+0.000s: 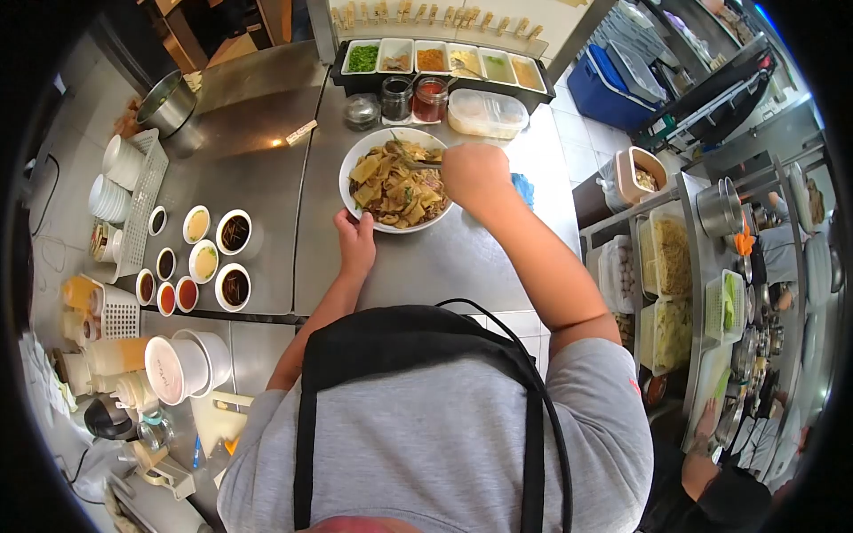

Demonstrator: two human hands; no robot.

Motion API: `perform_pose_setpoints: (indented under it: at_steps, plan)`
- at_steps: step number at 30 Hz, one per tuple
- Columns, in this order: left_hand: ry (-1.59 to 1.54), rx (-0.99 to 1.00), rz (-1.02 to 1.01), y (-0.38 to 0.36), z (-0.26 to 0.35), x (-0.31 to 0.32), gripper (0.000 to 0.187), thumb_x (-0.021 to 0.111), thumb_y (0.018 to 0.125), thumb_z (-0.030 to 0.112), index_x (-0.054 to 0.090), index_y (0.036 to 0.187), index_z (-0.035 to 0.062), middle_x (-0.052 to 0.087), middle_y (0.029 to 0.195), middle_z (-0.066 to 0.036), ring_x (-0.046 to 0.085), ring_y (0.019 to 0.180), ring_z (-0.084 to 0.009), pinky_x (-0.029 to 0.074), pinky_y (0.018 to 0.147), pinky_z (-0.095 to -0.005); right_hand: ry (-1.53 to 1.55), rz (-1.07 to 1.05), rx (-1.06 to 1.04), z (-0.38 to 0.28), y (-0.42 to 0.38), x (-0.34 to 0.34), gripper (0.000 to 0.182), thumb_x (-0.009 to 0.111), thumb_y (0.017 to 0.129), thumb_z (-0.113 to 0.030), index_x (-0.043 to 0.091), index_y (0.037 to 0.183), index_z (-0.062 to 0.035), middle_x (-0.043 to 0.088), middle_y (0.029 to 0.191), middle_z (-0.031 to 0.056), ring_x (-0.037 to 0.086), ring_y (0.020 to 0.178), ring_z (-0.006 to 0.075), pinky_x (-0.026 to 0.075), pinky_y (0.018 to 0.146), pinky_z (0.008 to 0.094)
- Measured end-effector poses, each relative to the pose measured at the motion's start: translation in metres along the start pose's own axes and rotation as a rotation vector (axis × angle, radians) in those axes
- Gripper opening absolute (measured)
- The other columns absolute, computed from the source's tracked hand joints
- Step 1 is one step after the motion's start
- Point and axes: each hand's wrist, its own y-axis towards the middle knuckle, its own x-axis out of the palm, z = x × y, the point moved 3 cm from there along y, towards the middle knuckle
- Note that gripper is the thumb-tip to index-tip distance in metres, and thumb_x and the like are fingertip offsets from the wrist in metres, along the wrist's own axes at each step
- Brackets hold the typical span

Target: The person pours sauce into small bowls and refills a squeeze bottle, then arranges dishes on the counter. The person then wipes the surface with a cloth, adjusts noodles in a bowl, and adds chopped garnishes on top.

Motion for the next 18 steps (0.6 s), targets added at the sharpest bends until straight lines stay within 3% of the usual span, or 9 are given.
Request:
perform_pose_setpoints:
  at_steps: [3, 6, 10, 14, 18]
  plan:
    - [-0.008, -0.01, -0.016, 0.0, 0.01, -0.002, 0.036, 0.047, 0.082, 0.012, 0.025, 0.105, -0.0067, 0.044, 0.098, -0.018, 0.05, 0.084, -0.0189, 0.041, 0.074, -0.0287, 0.032, -0.014, -0.033, -0.006, 0.011, 0.001, 0.019, 0.047, 0.074, -0.021, 0.061, 0.071, -0.0074, 0.061, 0.073, 0.0116, 0.06, 0.07, 0.0263, 0.047, 0.06, 0.0376]
    - [-0.008, 0.023, 0.002, 0.0, 0.007, -0.002, 0.036, 0.047, 0.082, 0.012, 0.025, 0.104, -0.0066, 0.045, 0.097, -0.017, 0.05, 0.084, -0.0187, 0.041, 0.074, -0.0288, 0.075, 0.047, 0.086, 0.017, 0.018, -0.006, 0.02, 0.047, 0.074, -0.021, 0.062, 0.072, -0.0075, 0.061, 0.076, 0.0123, 0.059, 0.072, 0.026, 0.047, 0.062, 0.038]
    - [0.02, 0.013, -0.005, 0.0, 0.008, -0.001, 0.037, 0.048, 0.082, 0.012, 0.025, 0.104, -0.0064, 0.046, 0.097, -0.017, 0.05, 0.084, -0.0184, 0.041, 0.074, -0.0285, 0.07, -0.101, 0.217, 0.036, 0.035, 0.027, 0.021, 0.048, 0.074, -0.021, 0.063, 0.078, -0.0073, 0.061, 0.081, 0.0121, 0.059, 0.076, 0.0261, 0.047, 0.063, 0.0368]
    - [-0.025, 0.025, -0.002, 0.001, 0.0, -0.001, 0.037, 0.048, 0.082, 0.012, 0.025, 0.104, -0.006, 0.046, 0.097, -0.016, 0.05, 0.083, -0.0181, 0.041, 0.075, -0.0282, 0.033, -0.171, 0.15, 0.029, 0.04, 0.044, 0.02, 0.048, 0.071, -0.013, 0.063, 0.083, -0.0074, 0.061, 0.086, 0.0107, 0.059, 0.08, 0.0246, 0.047, 0.066, 0.033]
    - [0.026, 0.023, 0.013, 0.0, 0.004, -0.002, 0.037, 0.048, 0.082, 0.014, 0.026, 0.104, -0.0049, 0.046, 0.096, -0.015, 0.049, 0.083, -0.0168, 0.04, 0.074, -0.0279, 0.098, 0.022, 0.114, 0.029, 0.025, 0.012, 0.02, 0.048, 0.074, -0.022, 0.062, 0.074, -0.0078, 0.061, 0.076, 0.0104, 0.059, 0.072, 0.026, 0.047, 0.061, 0.0373]
